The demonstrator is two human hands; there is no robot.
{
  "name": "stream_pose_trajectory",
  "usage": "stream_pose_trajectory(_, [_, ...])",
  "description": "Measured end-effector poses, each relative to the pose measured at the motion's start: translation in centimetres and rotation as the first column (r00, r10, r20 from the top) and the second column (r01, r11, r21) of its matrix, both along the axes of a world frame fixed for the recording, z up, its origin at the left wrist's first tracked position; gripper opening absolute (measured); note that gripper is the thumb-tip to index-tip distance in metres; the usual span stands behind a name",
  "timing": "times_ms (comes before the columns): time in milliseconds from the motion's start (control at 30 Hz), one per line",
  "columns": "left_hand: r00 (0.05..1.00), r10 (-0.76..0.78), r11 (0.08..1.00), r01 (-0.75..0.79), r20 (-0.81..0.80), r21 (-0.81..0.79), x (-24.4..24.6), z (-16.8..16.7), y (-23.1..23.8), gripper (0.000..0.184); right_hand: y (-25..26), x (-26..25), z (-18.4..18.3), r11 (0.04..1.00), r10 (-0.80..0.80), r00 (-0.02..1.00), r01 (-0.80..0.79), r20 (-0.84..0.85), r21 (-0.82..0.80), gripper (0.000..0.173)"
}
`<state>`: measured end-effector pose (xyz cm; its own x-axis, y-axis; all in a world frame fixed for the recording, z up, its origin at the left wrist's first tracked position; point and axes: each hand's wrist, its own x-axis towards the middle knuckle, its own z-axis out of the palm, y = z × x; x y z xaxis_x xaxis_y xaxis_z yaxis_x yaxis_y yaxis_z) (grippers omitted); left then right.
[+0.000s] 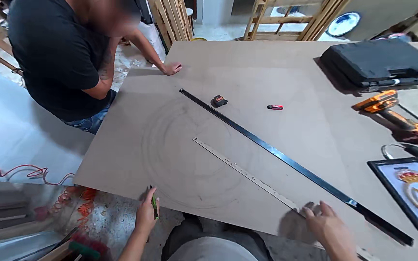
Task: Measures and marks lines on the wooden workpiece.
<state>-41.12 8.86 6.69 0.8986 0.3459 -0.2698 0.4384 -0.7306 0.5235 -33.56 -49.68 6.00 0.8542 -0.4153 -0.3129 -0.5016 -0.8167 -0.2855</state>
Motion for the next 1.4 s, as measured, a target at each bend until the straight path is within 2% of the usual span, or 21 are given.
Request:
stream_pose_trajectory(133, [0.990,-0.134,0.990,0.135,-0.043,0.035,3.2,-0.3,3.0,0.050,6.0,-3.5,-0.3,0.999,0.034,0.999,-0.034,0.003,0.012,0.068])
stream_pose_trajectory(267, [0.968,-0.210,0.973,0.221,-0.134,0.067,6.8,0.2,4.0,0.049,8.9,-5.3,0.0,1.000,0.009,1.000,-0.009,-0.008,0.017,0.070])
stream_pose_trajectory(333, [0.962,-0.220,0.970,0.233,-0.159,0.063,8.2,0.5,4.2,0.049,9.4,-4.8,0.2,1.000,0.006,1.000,-0.006,0.000,0.020,0.070])
stream_pose_trajectory(400, [0.972,-0.208,0.975,0.215,-0.112,0.053,8.9,0.3,4.6,0.047,10.2,-3.2,0.4,0.999,0.032,0.999,-0.032,0.022,0.026,0.069])
stream_pose_trajectory(500, [0.982,-0.188,0.982,0.188,0.031,0.007,9.6,0.0,5.1,0.041,12.0,1.2,0.7,0.992,0.105,0.989,-0.111,0.099,0.052,0.064])
stream_pose_trajectory(567, [0.980,-0.185,0.982,0.186,0.071,-0.014,10.2,0.2,5.4,0.040,13.7,5.1,0.9,0.984,0.153,0.980,-0.163,0.130,0.068,0.061])
stream_pose_trajectory(700, [0.986,-0.145,0.989,0.148,0.086,-0.028,11.8,0.7,6.0,0.039,16.4,14.7,-0.2,0.954,0.280,0.939,-0.295,0.198,0.050,0.060])
stream_pose_trajectory(800, [0.991,-0.137,0.991,0.137,0.000,0.003,13.3,0.2,6.4,0.040,16.9,22.2,-1.5,0.933,0.353,0.907,-0.359,0.227,-0.016,0.063])
stream_pose_trajectory(867, [0.975,-0.198,0.975,0.207,-0.099,0.080,15.1,0.2,6.3,0.042,16.9,26.4,-2.8,0.925,0.377,0.896,-0.377,0.236,-0.048,0.067])
stream_pose_trajectory(933, [0.930,-0.324,0.919,0.353,-0.174,0.174,17.3,0.5,5.8,0.046,16.9,29.1,-4.4,0.919,0.394,0.889,-0.388,0.233,-0.072,0.072])
stream_pose_trajectory(1000, [0.885,-0.445,0.858,0.465,-0.135,0.217,19.8,0.3,5.5,0.050,17.2,30.1,-5.6,0.919,0.395,0.880,-0.381,0.262,-0.104,0.074])
stream_pose_trajectory(1033, [0.880,-0.469,0.853,0.472,-0.069,0.223,21.3,0.1,5.4,0.051,17.3,30.0,-6.0,0.920,0.391,0.874,-0.373,0.290,-0.117,0.071])
stream_pose_trajectory(1100, [0.885,-0.461,0.867,0.436,0.060,0.241,25.9,-0.5,4.6,0.049,17.0,29.9,-6.7,0.924,0.383,0.866,-0.360,0.322,-0.132,0.065])
stream_pose_trajectory(1200, [0.921,-0.389,0.900,0.377,0.011,0.220,33.9,0.5,1.9,0.048,16.9,29.4,-7.0,0.929,0.370,0.875,-0.350,0.311,-0.118,0.061])
stream_pose_trajectory(1267, [0.956,-0.290,0.949,0.281,0.050,0.144,38.7,1.2,0.4,0.042,16.9,29.7,-6.9,0.936,0.353,0.876,-0.335,0.328,-0.111,0.061])
stream_pose_trajectory(1333, [0.979,-0.178,0.978,0.164,0.100,0.129,40.9,1.1,0.3,0.041,16.9,29.7,-7.0,0.940,0.340,0.877,-0.323,0.341,-0.106,0.061])
stream_pose_trajectory(1400, [0.972,-0.176,0.957,0.131,0.158,0.260,40.6,-1.4,2.5,0.046,16.8,29.6,-7.1,0.939,0.342,0.872,-0.323,0.350,-0.116,0.060])
